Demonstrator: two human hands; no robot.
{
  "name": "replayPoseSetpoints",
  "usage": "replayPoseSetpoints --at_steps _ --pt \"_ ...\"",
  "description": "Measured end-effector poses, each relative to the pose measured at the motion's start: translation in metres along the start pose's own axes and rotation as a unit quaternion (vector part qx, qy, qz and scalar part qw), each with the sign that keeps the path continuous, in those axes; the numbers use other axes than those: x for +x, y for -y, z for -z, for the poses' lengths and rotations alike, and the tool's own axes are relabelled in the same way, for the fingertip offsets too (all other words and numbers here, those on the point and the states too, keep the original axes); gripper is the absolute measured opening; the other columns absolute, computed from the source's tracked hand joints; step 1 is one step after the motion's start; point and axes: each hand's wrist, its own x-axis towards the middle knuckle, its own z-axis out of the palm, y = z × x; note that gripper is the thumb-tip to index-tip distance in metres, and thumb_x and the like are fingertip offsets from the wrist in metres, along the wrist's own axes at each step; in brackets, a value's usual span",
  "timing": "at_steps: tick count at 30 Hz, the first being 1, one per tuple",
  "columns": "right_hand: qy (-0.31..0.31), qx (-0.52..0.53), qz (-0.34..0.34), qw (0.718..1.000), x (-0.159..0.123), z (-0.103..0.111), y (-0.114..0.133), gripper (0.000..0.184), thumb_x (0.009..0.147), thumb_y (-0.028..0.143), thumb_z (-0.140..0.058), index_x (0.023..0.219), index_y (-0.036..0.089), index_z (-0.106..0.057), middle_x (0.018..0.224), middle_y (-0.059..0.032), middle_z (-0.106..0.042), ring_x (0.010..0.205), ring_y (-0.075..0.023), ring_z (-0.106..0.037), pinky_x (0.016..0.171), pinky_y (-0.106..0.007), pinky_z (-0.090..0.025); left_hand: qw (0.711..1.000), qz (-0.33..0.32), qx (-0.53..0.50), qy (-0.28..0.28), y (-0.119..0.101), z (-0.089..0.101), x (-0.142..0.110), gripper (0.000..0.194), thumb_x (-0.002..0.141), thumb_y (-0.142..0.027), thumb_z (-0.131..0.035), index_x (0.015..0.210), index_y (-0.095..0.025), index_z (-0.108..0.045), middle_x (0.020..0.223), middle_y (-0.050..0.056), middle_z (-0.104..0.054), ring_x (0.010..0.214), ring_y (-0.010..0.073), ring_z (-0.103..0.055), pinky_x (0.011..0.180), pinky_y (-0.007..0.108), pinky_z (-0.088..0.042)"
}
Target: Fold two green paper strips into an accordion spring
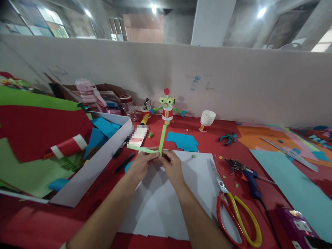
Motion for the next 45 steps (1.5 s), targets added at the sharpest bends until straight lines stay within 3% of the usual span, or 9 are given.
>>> replayPoseSetpoints --at_steps 5,13,18,22,30,33,36,39,45 --pt "0.009 0.064 -0.035 0.997 -0.002 -0.004 0.003 0.023 0.07 0.034 -0.068 0.09 0.022 -0.07 0.071 0.0008 -0.06 0.061 -0.014 -0.05 0.059 -0.027 -0.044 1.0 -0.023 0.013 -0.009 -0.002 -0.002 -0.002 0.038 0.05 -0.016 -0.08 0.086 -0.014 -0.071 0.063 0.0 -0.066 0.058 0.0099 -0.056 0.06 0.023 -0.043" --pt "0.012 0.087 -0.06 0.994 0.001 -0.001 -0.004 0.024 0.077 0.041 -0.063 0.081 0.019 -0.07 0.064 0.0011 -0.059 0.061 -0.0137 -0.052 0.061 -0.026 -0.043 0.997 -0.051 0.049 0.003 -0.001 -0.002 -0.003 0.033 0.048 -0.021 -0.082 0.079 -0.015 -0.074 0.064 0.003 -0.069 0.061 0.014 -0.058 0.067 0.029 -0.045" --pt "-0.001 0.052 -0.05 0.997 0.0 -0.002 -0.005 0.023 0.08 0.04 -0.059 0.078 0.018 -0.066 0.064 0.0011 -0.058 0.061 -0.0135 -0.052 0.06 -0.025 -0.043 0.998 -0.05 0.036 -0.009 0.004 -0.002 -0.001 0.032 0.048 -0.026 -0.082 0.077 -0.015 -0.075 0.068 0.005 -0.071 0.068 0.0173 -0.061 0.069 0.031 -0.045" --pt "-0.029 0.012 -0.032 0.999 -0.004 -0.005 -0.003 0.024 0.083 0.04 -0.056 0.076 0.019 -0.063 0.061 0.0018 -0.057 0.059 -0.0135 -0.051 0.058 -0.025 -0.042 0.997 -0.061 0.043 0.014 0.007 -0.003 -0.001 0.025 0.053 -0.024 -0.079 0.075 -0.015 -0.076 0.068 0.005 -0.071 0.065 0.0157 -0.06 0.066 0.029 -0.045" --pt "-0.06 0.018 -0.04 0.997 -0.004 -0.006 -0.001 0.025 0.08 0.041 -0.059 0.071 0.018 -0.063 0.057 0.0029 -0.053 0.056 -0.0123 -0.047 0.054 -0.024 -0.039 0.996 -0.075 0.039 0.033 0.01 -0.002 -0.001 0.019 0.057 -0.023 -0.078 0.074 -0.014 -0.073 0.069 0.004 -0.07 0.065 0.0149 -0.059 0.064 0.027 -0.045" --pt "-0.052 0.054 -0.052 0.996 -0.004 -0.006 0.001 0.024 0.078 0.041 -0.061 0.073 0.018 -0.065 0.058 0.0028 -0.054 0.056 -0.0122 -0.048 0.055 -0.024 -0.041 0.997 -0.063 0.032 0.031 0.007 -0.001 0.0 0.016 0.055 -0.021 -0.079 0.067 -0.014 -0.07 0.06 0.001 -0.064 0.056 0.0113 -0.054 0.057 0.024 -0.042" --pt "-0.027 0.111 -0.055 0.992 -0.003 -0.007 -0.001 0.026 0.08 0.043 -0.057 0.076 0.018 -0.066 0.061 0.0017 -0.057 0.056 -0.0124 -0.05 0.054 -0.025 -0.043 1.0 -0.02 0.008 -0.007 0.004 -0.002 0.001 0.019 0.05 -0.019 -0.08 0.064 -0.014 -0.067 0.055 -0.001 -0.06 0.05 0.0083 -0.05 0.052 0.023 -0.039" --pt "-0.011 0.152 -0.04 0.988 -0.004 -0.007 -0.006 0.024 0.081 0.04 -0.058 0.09 0.02 -0.066 0.066 0.0013 -0.061 0.058 -0.0125 -0.053 0.055 -0.026 -0.045 0.999 0.023 -0.019 -0.031 -0.001 -0.004 0.0 0.023 0.046 -0.017 -0.08 0.063 -0.014 -0.065 0.055 -0.002 -0.059 0.049 0.0077 -0.049 0.05 0.022 -0.038" --pt "-0.029 0.064 0.022 0.997 -0.008 -0.009 -0.007 0.027 0.076 0.028 -0.064 0.102 0.022 -0.064 0.072 0.0017 -0.061 0.059 -0.0116 -0.056 0.057 -0.025 -0.047 0.999 0.019 -0.026 -0.032 -0.007 -0.005 -0.002 0.023 0.044 -0.014 -0.079 0.057 -0.014 -0.06 0.049 -0.004 -0.053 0.045 0.0061 -0.044 0.047 0.021 -0.036"
